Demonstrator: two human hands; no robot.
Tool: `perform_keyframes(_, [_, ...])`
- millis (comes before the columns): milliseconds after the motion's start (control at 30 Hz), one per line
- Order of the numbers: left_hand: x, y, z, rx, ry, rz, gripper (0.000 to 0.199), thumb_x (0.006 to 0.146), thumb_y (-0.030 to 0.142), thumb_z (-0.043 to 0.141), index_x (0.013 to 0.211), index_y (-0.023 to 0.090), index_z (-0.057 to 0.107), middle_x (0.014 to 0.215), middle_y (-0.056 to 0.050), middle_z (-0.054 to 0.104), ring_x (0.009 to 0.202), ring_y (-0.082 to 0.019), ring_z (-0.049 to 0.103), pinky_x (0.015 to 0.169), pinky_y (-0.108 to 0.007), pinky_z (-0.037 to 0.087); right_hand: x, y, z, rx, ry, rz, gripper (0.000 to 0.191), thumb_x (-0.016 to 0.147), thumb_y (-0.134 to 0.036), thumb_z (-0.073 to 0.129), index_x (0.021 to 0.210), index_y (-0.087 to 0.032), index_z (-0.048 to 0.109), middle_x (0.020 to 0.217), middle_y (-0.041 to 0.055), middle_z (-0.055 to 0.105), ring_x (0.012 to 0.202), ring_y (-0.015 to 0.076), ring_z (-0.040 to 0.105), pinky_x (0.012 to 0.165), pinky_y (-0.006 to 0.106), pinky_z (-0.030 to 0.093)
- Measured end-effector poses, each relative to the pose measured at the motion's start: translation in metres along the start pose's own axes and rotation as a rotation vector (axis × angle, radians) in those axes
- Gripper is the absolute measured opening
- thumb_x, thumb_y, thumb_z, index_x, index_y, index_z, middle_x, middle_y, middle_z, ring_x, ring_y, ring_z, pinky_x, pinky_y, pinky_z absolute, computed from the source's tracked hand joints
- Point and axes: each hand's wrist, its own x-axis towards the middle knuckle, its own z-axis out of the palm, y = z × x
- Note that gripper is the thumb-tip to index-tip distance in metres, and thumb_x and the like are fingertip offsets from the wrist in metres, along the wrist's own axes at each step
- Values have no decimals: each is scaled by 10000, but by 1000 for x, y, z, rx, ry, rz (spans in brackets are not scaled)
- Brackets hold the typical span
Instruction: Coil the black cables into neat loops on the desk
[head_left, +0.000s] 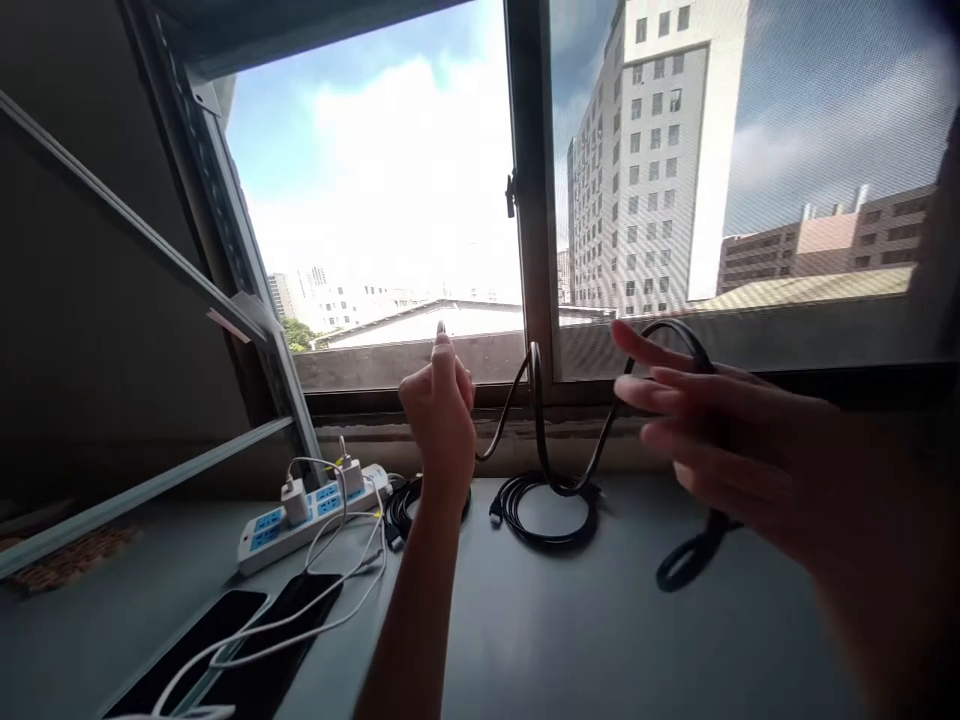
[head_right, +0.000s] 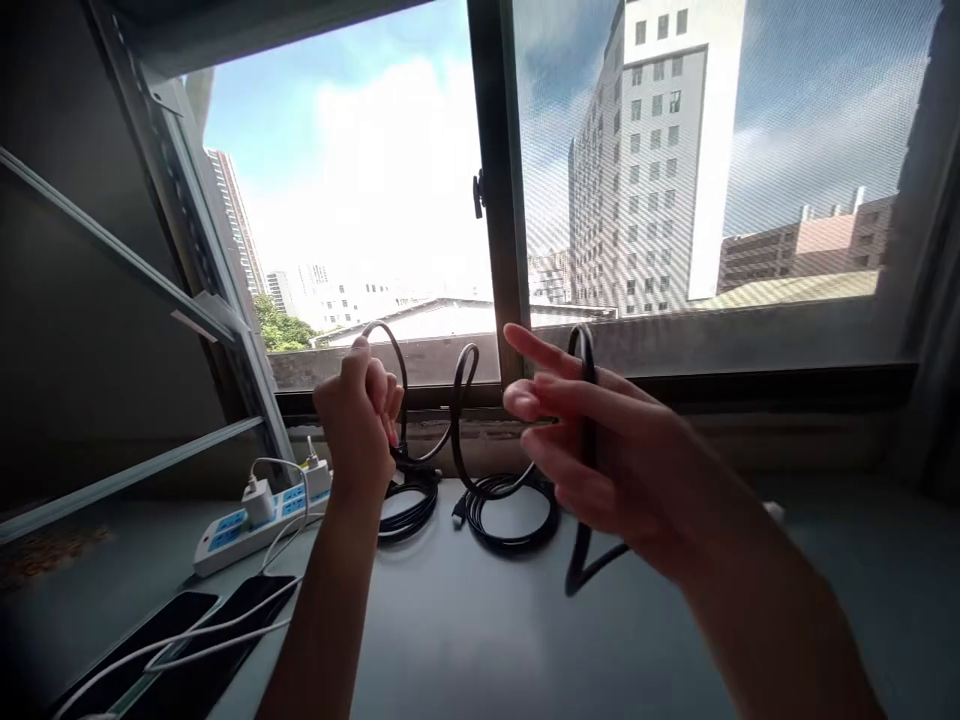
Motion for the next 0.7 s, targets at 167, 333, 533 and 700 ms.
perform_keyframes(167, [-9,9,7,-114,-38,-57,597,850,418,475,372,176,211,328,69,163,277,-29,172,313,-218,165,14,10,16,142,-121,145,477,840,-298,520,1313,-262,462,987,91,602,575,124,519,275,123,314])
perform_keyframes(333, [-18,9,13,-132,-46,13,608,871,361,460,353,161,211,322,62,180,289,-25,189,339,-215,199,18,16,24,175,-138,161,504,817,-283,575,1298,-206,449,962,71,600,555,84,443,296,92,277])
perform_keyframes(533, [-25,-1,17,-101,13,231,597,909,274,396,344,151,249,319,52,237,318,-35,238,392,-236,204,21,20,23,17,-88,-24,371,821,-266,540,1163,-126,572,566,-39,522,389,57,386,338,145,382])
perform_keyframes(700, [-30,-12,16,-68,-51,409,556,925,284,381,398,142,274,342,53,283,319,-35,244,393,-246,174,13,13,15,-174,-7,-132,280,812,-196,509,1052,-154,646,479,-54,515,406,68,480,389,140,400])
